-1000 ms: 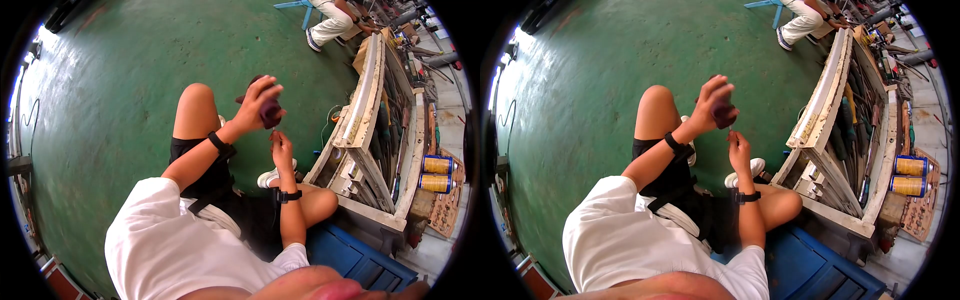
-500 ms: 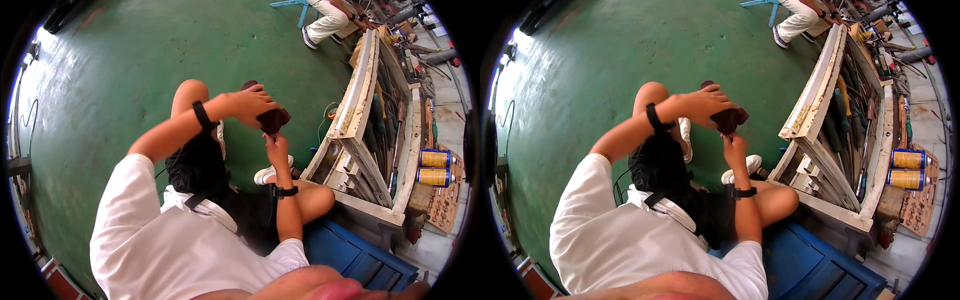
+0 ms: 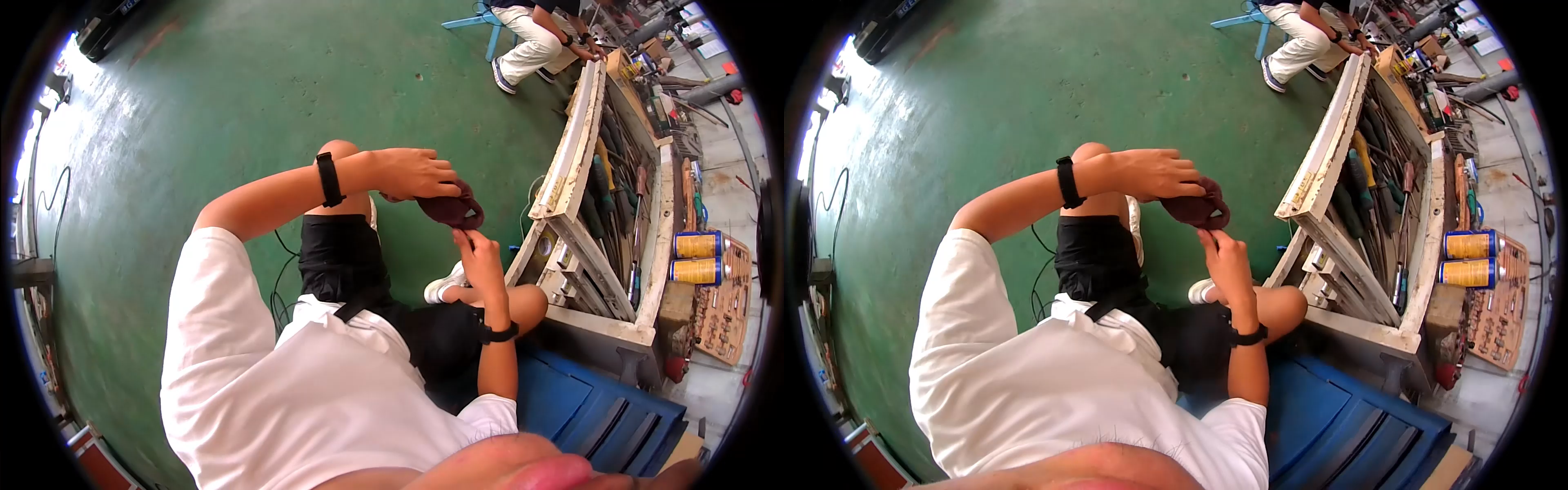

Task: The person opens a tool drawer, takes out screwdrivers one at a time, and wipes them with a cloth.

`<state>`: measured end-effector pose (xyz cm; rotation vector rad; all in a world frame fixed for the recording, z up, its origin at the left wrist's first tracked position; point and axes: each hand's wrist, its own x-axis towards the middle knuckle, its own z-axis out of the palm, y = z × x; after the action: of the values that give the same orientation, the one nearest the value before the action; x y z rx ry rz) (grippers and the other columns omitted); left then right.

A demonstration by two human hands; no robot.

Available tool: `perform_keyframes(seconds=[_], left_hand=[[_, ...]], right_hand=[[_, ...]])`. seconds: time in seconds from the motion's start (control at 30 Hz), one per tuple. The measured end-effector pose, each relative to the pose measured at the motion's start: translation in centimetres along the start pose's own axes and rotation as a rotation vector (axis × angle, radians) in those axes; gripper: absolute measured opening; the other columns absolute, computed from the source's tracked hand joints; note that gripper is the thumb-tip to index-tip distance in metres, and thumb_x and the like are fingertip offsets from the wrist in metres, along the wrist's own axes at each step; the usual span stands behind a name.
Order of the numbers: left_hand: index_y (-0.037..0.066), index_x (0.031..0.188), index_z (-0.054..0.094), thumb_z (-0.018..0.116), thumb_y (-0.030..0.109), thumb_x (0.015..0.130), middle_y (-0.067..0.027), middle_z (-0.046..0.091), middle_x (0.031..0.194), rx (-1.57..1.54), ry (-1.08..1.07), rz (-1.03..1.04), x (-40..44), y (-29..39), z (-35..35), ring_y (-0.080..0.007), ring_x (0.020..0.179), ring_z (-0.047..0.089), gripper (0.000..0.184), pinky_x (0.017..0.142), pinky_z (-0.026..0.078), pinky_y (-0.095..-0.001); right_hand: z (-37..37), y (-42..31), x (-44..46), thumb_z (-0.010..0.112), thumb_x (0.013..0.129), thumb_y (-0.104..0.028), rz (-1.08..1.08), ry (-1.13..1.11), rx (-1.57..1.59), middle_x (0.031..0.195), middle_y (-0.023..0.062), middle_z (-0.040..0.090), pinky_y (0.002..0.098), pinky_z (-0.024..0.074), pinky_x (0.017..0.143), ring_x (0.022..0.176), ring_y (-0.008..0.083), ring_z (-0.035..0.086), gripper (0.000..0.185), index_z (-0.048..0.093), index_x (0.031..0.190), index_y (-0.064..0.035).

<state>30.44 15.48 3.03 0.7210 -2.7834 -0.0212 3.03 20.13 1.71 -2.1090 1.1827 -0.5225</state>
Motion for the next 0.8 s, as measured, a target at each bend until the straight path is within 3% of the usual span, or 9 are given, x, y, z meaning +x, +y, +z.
perform_keyframes(seconds=[0.07,0.23,0.37,0.43,0.5,0.57,0.63,0.7,0.8], left_hand=[[0.007,0.126,0.052,0.072,0.013,0.078,-0.0095,0.061,0.104,0.052,0.064,0.053,-0.2,0.1,-1.6,-0.0275,0.097,0.062,0.052,0.082,0.051,-0.0414],[0.008,0.111,0.055,0.072,0.010,0.074,-0.0133,0.061,0.098,-0.263,-0.048,-0.297,-2.5,-0.7,-6.4,-0.0363,0.097,0.060,0.041,0.077,0.052,-0.0437],[0.006,0.107,0.055,0.066,-0.001,0.073,-0.0169,0.059,0.096,-0.450,0.342,-0.396,-4.9,-1.5,-8.4,-0.0396,0.097,0.057,0.036,0.082,0.050,-0.0415],[0.004,0.108,0.054,0.062,-0.005,0.077,-0.0157,0.060,0.101,-0.424,0.361,-0.442,-5.3,-2.5,-8.4,-0.0346,0.101,0.059,0.033,0.088,0.048,-0.0382],[0.002,0.108,0.054,0.062,-0.005,0.083,-0.0130,0.062,0.108,-0.649,0.778,-0.391,-4.6,-3.1,-8.0,-0.0254,0.104,0.059,0.027,0.092,0.046,-0.0355],[0.001,0.109,0.054,0.061,-0.001,0.092,-0.0076,0.064,0.109,-0.800,0.820,-0.402,-3.2,-2.7,-9.1,-0.0170,0.106,0.058,0.019,0.094,0.046,-0.0332],[0.002,0.108,0.054,0.062,0.004,0.096,-0.0062,0.066,0.107,-0.917,0.964,-0.720,-1.3,-2.0,-9.7,-0.0153,0.107,0.060,0.015,0.094,0.047,-0.0317],[0.002,0.110,0.050,0.065,0.004,0.096,-0.0076,0.068,0.102,-0.917,0.983,-0.659,0.8,-1.4,-9.6,-0.0171,0.100,0.067,0.021,0.085,0.053,-0.0322],[0.005,0.118,0.041,0.069,-0.003,0.088,-0.0138,0.067,0.091,-1.230,0.963,-0.495,4.3,0.2,-9.4,-0.0235,0.079,0.073,0.042,0.065,0.058,-0.0334]], right_hand=[[-1.2,-0.7,-1.4,0.061,0.100,-0.028,0.012,0.013,0.000,0.072,0.0258,0.060,0.0454,0.0441,0.055,0.070,0.0467,0.059,0.032,0.064,0.089,0.0024],[-5.0,-3.6,-3.8,0.058,0.101,-0.026,0.077,-0.037,-0.018,0.073,0.0249,0.061,0.0460,0.0436,0.056,0.070,0.0457,0.060,0.028,0.064,0.093,0.0010],[-8.2,-6.0,-6.1,0.062,0.098,-0.024,0.118,-0.093,-0.287,0.079,0.0209,0.068,0.0375,0.0500,0.063,0.070,0.0382,0.066,0.026,0.069,0.091,0.0008],[-10.4,-4.8,-7.5,0.064,0.096,-0.022,0.104,-0.076,-0.124,0.079,0.0215,0.067,0.0435,0.0488,0.061,0.072,0.0417,0.065,0.023,0.069,0.093,-0.0003],[-13.7,-5.2,-8.3,0.068,0.094,-0.020,0.104,-0.058,-0.146,0.075,0.0184,0.068,0.0382,0.0490,0.059,0.063,0.0353,0.066,0.019,0.071,0.092,-0.0012],[-17.6,-5.8,-8.7,0.073,0.090,-0.015,0.152,-0.023,-0.182,0.070,0.0123,0.066,0.0285,0.0460,0.058,0.058,0.0158,0.059,0.014,0.071,0.091,-0.0009],[-20.2,-5.8,-8.6,0.073,0.089,-0.010,0.042,0.153,-0.241,0.076,0.0099,0.068,0.0279,0.0464,0.061,0.065,0.0139,0.060,0.013,0.067,0.088,0.0015],[-22.5,-5.2,-8.5,0.070,0.093,-0.011,0.177,0.251,-0.204,0.072,0.0032,0.059,0.0249,0.0406,0.060,0.066,0.0086,0.049,0.014,0.063,0.090,0.0015],[-23.8,-2.0,-7.0,0.068,0.096,-0.012,0.092,0.440,-0.202,0.077,-0.0008,0.052,0.0224,0.0381,0.063,0.070,0.0068,0.044,0.014,0.061,0.096,-0.0002]])
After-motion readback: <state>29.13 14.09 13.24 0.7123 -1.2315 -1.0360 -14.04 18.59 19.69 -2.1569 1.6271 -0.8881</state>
